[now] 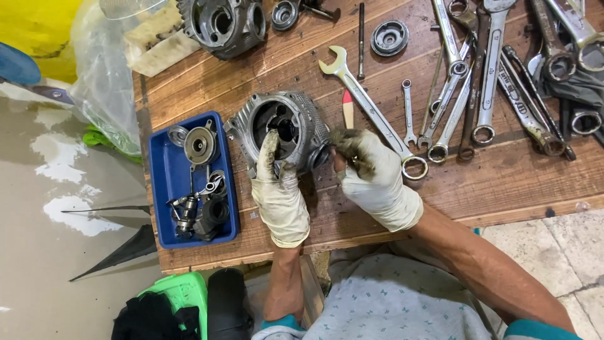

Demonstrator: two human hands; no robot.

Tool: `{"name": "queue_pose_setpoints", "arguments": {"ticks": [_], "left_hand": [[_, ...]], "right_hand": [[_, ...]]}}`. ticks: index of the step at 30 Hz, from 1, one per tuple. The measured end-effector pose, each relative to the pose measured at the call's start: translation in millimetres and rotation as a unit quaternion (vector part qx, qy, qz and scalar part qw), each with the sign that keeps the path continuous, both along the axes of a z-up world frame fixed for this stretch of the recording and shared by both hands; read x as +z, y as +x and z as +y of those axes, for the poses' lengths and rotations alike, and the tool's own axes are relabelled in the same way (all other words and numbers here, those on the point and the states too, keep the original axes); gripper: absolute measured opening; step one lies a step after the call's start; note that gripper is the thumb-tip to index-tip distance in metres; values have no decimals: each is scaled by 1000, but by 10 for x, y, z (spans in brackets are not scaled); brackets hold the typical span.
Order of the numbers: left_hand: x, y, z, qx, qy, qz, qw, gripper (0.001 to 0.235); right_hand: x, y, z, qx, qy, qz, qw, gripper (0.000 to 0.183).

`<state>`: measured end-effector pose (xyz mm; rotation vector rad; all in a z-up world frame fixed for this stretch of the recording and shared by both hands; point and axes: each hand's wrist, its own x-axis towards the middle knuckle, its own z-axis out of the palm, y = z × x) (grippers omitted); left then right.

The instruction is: Cleaning the internal surfaces of a motorcycle engine cylinder head using a small brush.

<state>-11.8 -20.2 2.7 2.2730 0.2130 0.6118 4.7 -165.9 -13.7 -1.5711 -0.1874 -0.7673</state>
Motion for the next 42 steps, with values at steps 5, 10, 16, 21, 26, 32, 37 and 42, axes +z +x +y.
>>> {"name": "queue_pose_setpoints", "arguments": {"ticks": [5,10,16,21,26,32,37,42], "left_hand": [[-1,3,-17,2,-8,-1,1000,50],[-10,-2,14,-9,-13,-11,1000,47],[-49,-5,55,-34,-16,-27,999,49],[-97,0,80,-21,24,-30,999,49],[-183,0,138,-14,12,-2,1000,38],[-192,-13,161,-18,7,11,1000,38],[37,-10,53,9,23,58,998,34],[75,-17,53,13,22,68,997,33]], "right_hand": [[-16,8,27,-8,-42,-47,998,12],[-84,-28,56,36,-42,-44,998,13],[103,-13,-4,25,-14,-33,999,10],[-8,-17,80,5,12,-5,1000,12],[-40,-54,80,-2,-12,-7,1000,12],[98,-26,119,17,-40,-27,999,14],[-47,-16,168,3,-51,-45,998,10],[-202,62,81,19,-108,-104,988,16]]}}
